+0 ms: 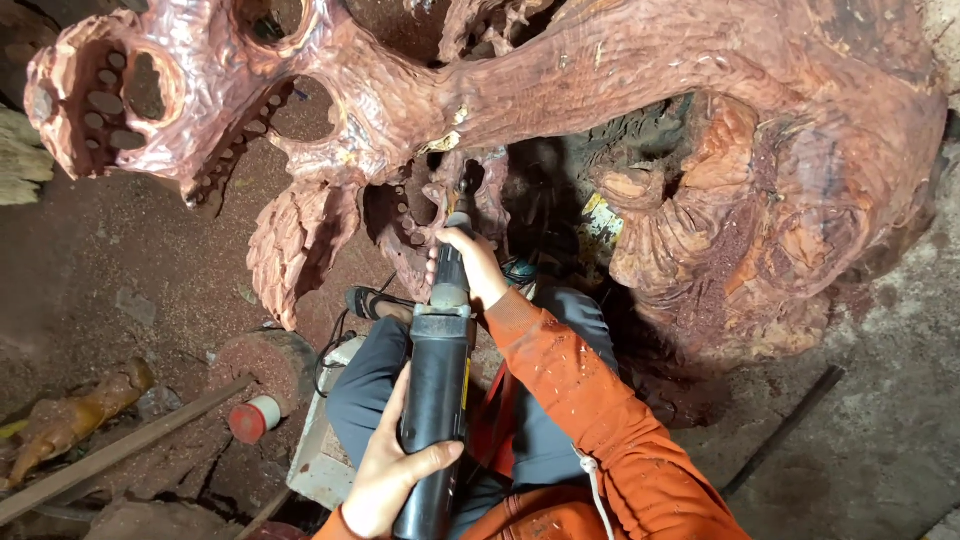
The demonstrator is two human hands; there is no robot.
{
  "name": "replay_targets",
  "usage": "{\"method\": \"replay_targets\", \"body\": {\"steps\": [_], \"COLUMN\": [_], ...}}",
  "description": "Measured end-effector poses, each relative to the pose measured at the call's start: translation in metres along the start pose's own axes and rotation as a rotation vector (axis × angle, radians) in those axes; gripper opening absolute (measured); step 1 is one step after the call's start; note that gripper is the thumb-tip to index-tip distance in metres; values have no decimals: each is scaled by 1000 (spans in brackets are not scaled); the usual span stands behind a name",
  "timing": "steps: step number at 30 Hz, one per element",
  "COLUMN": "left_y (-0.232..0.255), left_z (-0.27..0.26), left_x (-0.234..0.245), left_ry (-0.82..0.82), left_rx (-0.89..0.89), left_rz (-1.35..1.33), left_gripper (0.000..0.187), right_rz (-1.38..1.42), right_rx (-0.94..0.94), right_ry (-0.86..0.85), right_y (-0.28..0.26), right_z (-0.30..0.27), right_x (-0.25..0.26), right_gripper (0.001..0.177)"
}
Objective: Using a power die grinder to carve and refine details on a large wooden sculpture
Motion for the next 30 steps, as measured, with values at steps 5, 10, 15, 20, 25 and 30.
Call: {"method": "replay_targets", "body": {"steps": [5, 10, 15, 20, 25, 30], "left_y": [-2, 0, -3, -16, -23, -21], "left_z": [17, 26, 46, 60, 65, 74], "left_x": [9, 22, 39, 49, 50, 55], "left_ry": [-100, -160, -129, -144, -160, -120], "left_rx": [-95, -26, -155, -216, -226, -297], "left_rz": [29, 4, 105, 146, 148, 248], "left_gripper": [117, 119, 118, 121, 118, 121], "right_rz": [-41, -14, 0, -19, -17, 44], "right_rx": [63, 123, 193, 195, 237, 236], "right_ry": [52, 91, 37, 82, 46, 19], "right_y": [-3, -1, 4, 5, 5, 4], "right_z": [1, 6, 18, 10, 5, 7], "right_x": [-2, -6, -5, -8, -11, -15], "right_gripper": [20, 16, 20, 19, 17, 16]}}
Point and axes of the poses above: each hand's wrist, its own z-axis towards the middle knuckle, its own x-axis out of the back of the hand, y = z × x, the point moved 7 cm from there along z, towards the middle knuckle, and after that the axes turned 13 degrees about x, right-handed, at the moved point
